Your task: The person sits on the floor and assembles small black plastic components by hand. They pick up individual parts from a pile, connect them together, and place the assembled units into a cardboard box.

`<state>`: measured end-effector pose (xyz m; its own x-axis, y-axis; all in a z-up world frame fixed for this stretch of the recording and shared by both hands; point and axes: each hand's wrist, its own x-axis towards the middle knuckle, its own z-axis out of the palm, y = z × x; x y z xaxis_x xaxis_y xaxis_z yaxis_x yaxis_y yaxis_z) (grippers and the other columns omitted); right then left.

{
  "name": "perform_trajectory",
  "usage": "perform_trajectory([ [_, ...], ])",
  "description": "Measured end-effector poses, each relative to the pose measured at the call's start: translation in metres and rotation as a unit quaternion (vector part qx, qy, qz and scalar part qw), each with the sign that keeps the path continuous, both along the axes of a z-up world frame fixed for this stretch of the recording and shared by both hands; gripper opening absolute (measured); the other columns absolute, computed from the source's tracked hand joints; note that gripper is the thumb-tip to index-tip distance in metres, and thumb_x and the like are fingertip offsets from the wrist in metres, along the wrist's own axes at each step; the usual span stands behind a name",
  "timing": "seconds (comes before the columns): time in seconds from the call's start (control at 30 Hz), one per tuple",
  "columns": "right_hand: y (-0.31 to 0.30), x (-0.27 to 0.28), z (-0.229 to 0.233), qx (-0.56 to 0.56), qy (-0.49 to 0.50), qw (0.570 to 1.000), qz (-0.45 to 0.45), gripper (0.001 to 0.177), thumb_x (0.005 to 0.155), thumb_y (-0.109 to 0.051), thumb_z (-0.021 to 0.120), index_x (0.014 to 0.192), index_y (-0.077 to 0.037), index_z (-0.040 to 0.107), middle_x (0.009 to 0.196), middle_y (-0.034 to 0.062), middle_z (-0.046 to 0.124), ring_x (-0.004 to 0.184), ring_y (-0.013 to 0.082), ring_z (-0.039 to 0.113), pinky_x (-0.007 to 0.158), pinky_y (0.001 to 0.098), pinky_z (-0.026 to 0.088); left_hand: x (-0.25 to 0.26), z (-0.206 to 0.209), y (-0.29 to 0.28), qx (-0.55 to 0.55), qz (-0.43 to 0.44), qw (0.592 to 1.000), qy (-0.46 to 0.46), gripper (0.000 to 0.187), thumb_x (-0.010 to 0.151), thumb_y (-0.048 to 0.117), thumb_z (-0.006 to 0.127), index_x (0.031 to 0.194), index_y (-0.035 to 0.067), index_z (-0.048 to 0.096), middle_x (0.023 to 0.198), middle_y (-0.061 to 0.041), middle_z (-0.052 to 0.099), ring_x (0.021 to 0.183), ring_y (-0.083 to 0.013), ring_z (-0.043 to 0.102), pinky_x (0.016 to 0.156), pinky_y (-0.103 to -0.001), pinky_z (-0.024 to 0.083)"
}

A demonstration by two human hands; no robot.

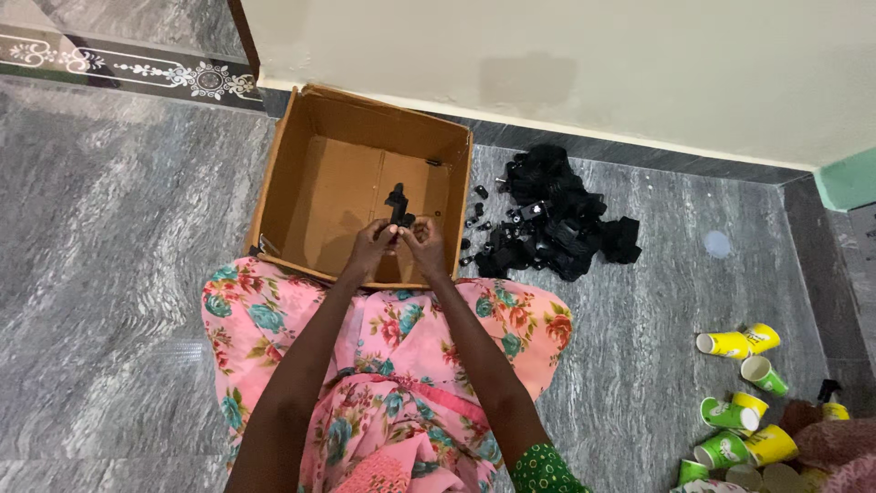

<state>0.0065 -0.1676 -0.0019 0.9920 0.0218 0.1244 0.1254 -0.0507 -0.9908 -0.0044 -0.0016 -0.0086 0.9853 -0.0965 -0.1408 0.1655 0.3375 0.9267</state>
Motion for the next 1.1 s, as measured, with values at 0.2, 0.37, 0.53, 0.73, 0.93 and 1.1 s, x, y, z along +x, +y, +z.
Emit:
perform_trajectory([
  [0.2, 0.004, -0.003, 0.007, -0.021, -0.018, 1.000, -0.001, 0.030, 0.093, -0.020, 0.080, 0.109, -0.005, 0.059, 0.093, -0.0002, 0.061, 0.082, 0.0084, 0.061, 0.072, 0.0248, 0.052, 0.001, -0.008, 0.000, 0.021, -0.011, 0.999, 0.039, 0.041, 0.101, 0.041, 0.062, 0.120, 0.005, 0.064, 0.097, -0.003, 0.071, 0.073, -0.0121, 0.069, 0.065, -0.027, 0.058],
  [0.37, 0.001, -0.006, 0.017, -0.109, 0.043, 0.993, 0.014, 0.044, 0.090, -0.020, 0.080, 0.123, -0.005, 0.055, 0.091, 0.0032, 0.063, 0.079, 0.0090, 0.060, 0.068, 0.0255, 0.051, -0.001, -0.018, -0.002, 0.100, 0.006, 0.994, 0.041, 0.043, 0.105, 0.042, 0.063, 0.115, 0.000, 0.068, 0.090, -0.005, 0.065, 0.072, -0.0100, 0.066, 0.062, -0.028, 0.062],
  [0.53, 0.004, 0.000, 0.005, 0.023, 0.133, 0.989, 0.065, 0.027, 0.095, -0.021, 0.076, 0.107, -0.002, 0.061, 0.085, 0.0060, 0.071, 0.071, 0.0120, 0.064, 0.061, 0.0277, 0.051, -0.011, 0.002, -0.002, 0.244, -0.004, 0.965, 0.094, 0.040, 0.101, 0.035, 0.063, 0.126, 0.005, 0.062, 0.084, -0.014, 0.065, 0.070, -0.0225, 0.065, 0.059, -0.036, 0.055],
  [0.73, -0.010, 0.030, 0.003, 0.044, 0.301, 0.952, -0.013, 0.017, 0.093, -0.013, 0.076, 0.092, -0.006, 0.060, 0.070, 0.0067, 0.062, 0.055, 0.0173, 0.059, 0.046, 0.0326, 0.049, -0.025, 0.067, -0.013, 0.546, 0.045, 0.830, -0.105, 0.040, 0.092, 0.019, 0.066, 0.127, 0.001, 0.058, 0.116, -0.025, 0.061, 0.096, -0.0471, 0.064, 0.079, -0.057, 0.052],
  [0.93, -0.022, 0.082, -0.020, 0.175, 0.431, 0.875, 0.132, 0.012, 0.088, -0.016, 0.067, 0.086, -0.010, 0.057, 0.058, 0.0055, 0.050, 0.046, 0.0198, 0.050, 0.039, 0.0361, 0.041, -0.034, 0.097, -0.016, 0.576, -0.030, 0.809, -0.112, 0.022, 0.099, 0.019, 0.059, 0.113, 0.004, 0.065, 0.118, -0.020, 0.064, 0.099, -0.0430, 0.067, 0.086, -0.055, 0.054],
  [1.1, -0.009, 0.115, -0.014, -0.053, 0.340, 0.939, -0.017, 0.018, 0.094, -0.011, 0.062, 0.085, 0.002, 0.054, 0.060, 0.0069, 0.056, 0.052, 0.0217, 0.056, 0.042, 0.0396, 0.041, -0.030, 0.099, -0.017, 0.547, -0.013, 0.826, -0.137, 0.023, 0.096, 0.021, 0.060, 0.112, 0.009, 0.071, 0.115, -0.018, 0.067, 0.099, -0.0420, 0.067, 0.086, -0.053, 0.054],
])
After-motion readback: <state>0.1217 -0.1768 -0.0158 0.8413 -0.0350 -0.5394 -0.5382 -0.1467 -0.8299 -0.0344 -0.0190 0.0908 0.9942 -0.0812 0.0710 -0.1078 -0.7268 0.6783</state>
